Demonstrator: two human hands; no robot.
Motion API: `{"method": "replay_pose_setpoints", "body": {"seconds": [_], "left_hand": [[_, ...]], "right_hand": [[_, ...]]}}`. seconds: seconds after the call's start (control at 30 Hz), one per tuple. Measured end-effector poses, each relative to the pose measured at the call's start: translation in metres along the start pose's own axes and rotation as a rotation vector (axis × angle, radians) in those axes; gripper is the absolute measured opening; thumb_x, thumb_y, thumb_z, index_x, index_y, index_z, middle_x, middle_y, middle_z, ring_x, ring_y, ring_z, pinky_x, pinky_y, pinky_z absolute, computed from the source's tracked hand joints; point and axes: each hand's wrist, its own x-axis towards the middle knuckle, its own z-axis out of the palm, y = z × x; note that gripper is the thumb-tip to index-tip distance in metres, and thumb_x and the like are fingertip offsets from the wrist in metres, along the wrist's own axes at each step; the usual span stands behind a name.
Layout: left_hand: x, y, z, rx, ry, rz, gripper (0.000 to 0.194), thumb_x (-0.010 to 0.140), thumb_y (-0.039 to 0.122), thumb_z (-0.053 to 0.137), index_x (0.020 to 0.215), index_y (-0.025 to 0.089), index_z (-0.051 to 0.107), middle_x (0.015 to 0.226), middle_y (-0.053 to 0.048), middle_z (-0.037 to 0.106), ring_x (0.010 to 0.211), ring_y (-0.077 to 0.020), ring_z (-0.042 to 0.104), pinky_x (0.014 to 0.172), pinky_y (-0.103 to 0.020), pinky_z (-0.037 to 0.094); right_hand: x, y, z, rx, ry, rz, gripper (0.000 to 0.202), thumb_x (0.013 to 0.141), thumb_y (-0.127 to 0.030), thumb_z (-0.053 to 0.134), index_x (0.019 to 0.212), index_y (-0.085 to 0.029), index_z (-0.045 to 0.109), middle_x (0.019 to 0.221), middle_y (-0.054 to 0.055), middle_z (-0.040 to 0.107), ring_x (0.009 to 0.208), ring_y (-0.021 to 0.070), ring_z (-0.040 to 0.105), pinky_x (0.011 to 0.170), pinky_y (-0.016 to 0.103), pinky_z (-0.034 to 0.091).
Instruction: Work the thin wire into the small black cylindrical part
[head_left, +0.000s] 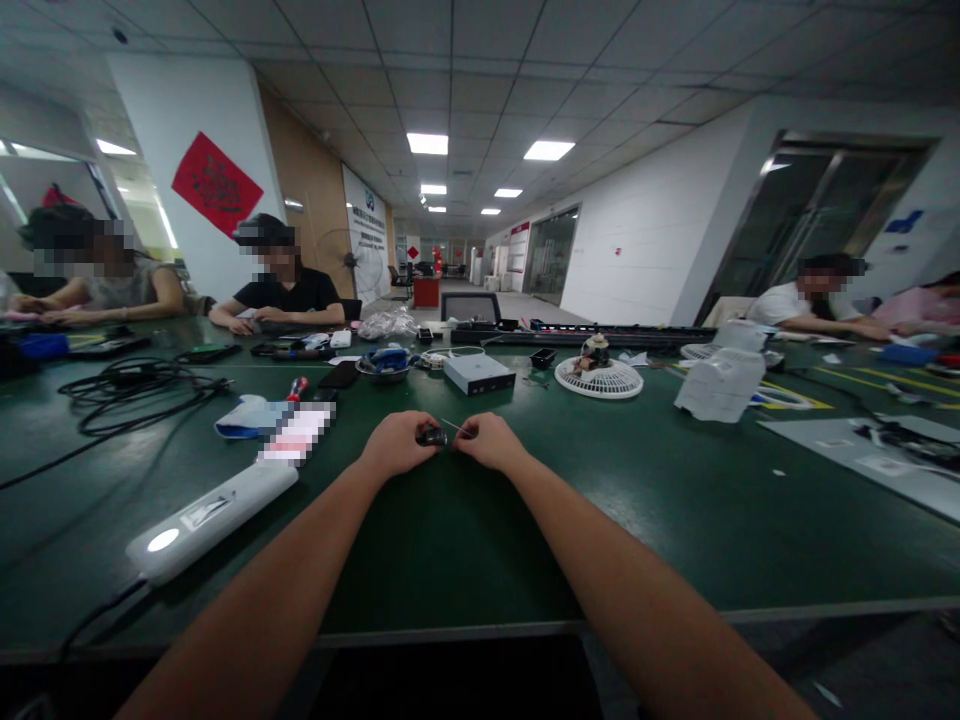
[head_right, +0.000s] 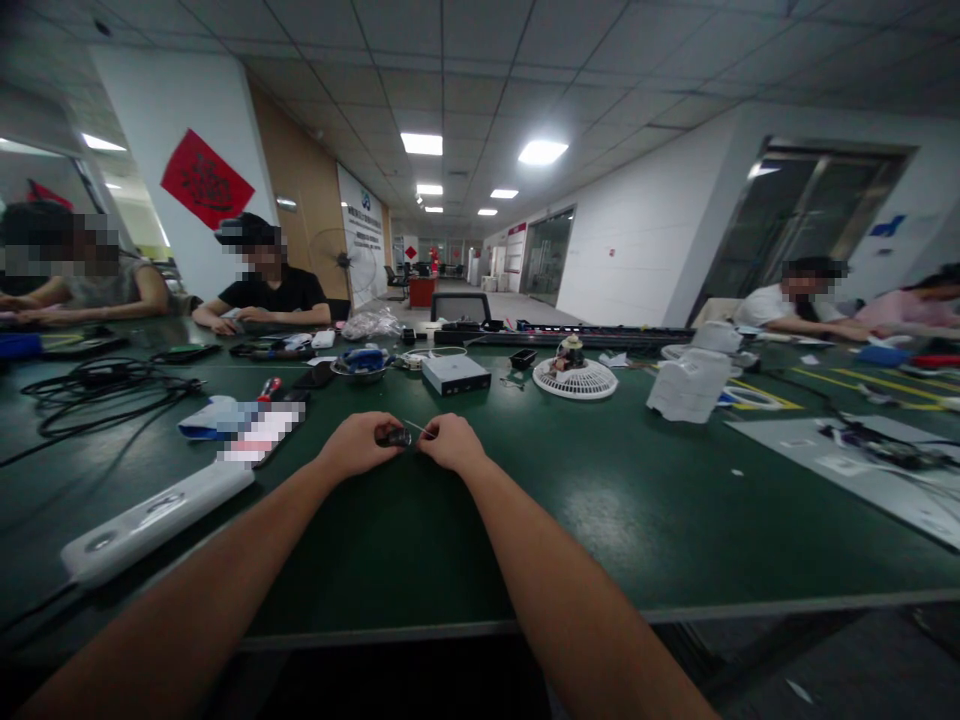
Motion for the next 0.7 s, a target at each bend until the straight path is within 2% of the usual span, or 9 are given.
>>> {"method": "replay_pose_setpoints", "body": {"seconds": [0.13, 0.33, 0.5, 0.7], "left_hand": [[0.0003, -0.0010, -0.0002, 0.005, 0.002, -0.001, 0.027, 0.070, 0.031, 0.068, 0.096, 0.023, 0.071, 0.086, -0.002, 0.071, 0.077, -0.0188, 0.064, 0.065, -0.027, 0.046], [0.0002, -0.0022, 0.0012, -0.044, 0.013, 0.016, 0.028, 0.069, 0.030, 0.070, 0.096, 0.023, 0.070, 0.088, -0.002, 0.071, 0.079, -0.0188, 0.064, 0.069, -0.028, 0.048], [-0.0009, 0.0015, -0.0004, -0.133, 0.017, 0.075, 0.027, 0.070, 0.032, 0.071, 0.095, 0.021, 0.069, 0.088, -0.002, 0.071, 0.079, -0.0184, 0.064, 0.073, -0.029, 0.049], [-0.0031, 0.0062, -0.0033, -0.212, 0.021, 0.110, 0.026, 0.070, 0.028, 0.072, 0.095, 0.020, 0.069, 0.091, -0.003, 0.072, 0.084, -0.0192, 0.065, 0.080, -0.031, 0.051]], "right_hand": [[0.0002, 0.0014, -0.0009, 0.045, 0.020, -0.001, 0.020, 0.073, -0.026, 0.073, 0.092, -0.019, 0.074, 0.086, 0.003, 0.073, 0.080, 0.0159, 0.065, 0.068, 0.023, 0.046], [0.0017, -0.0009, -0.0040, 0.103, 0.071, -0.058, 0.019, 0.082, -0.026, 0.066, 0.099, -0.020, 0.074, 0.092, 0.003, 0.074, 0.087, 0.0160, 0.065, 0.079, 0.026, 0.047], [0.0006, -0.0042, -0.0035, 0.129, 0.071, -0.110, 0.017, 0.080, -0.024, 0.067, 0.095, -0.021, 0.074, 0.089, 0.000, 0.073, 0.082, 0.0139, 0.063, 0.075, 0.023, 0.046], [-0.0024, -0.0031, -0.0059, 0.075, 0.053, -0.102, 0.020, 0.077, -0.036, 0.070, 0.084, -0.019, 0.074, 0.078, 0.001, 0.070, 0.075, 0.0144, 0.060, 0.064, 0.023, 0.041]]}}
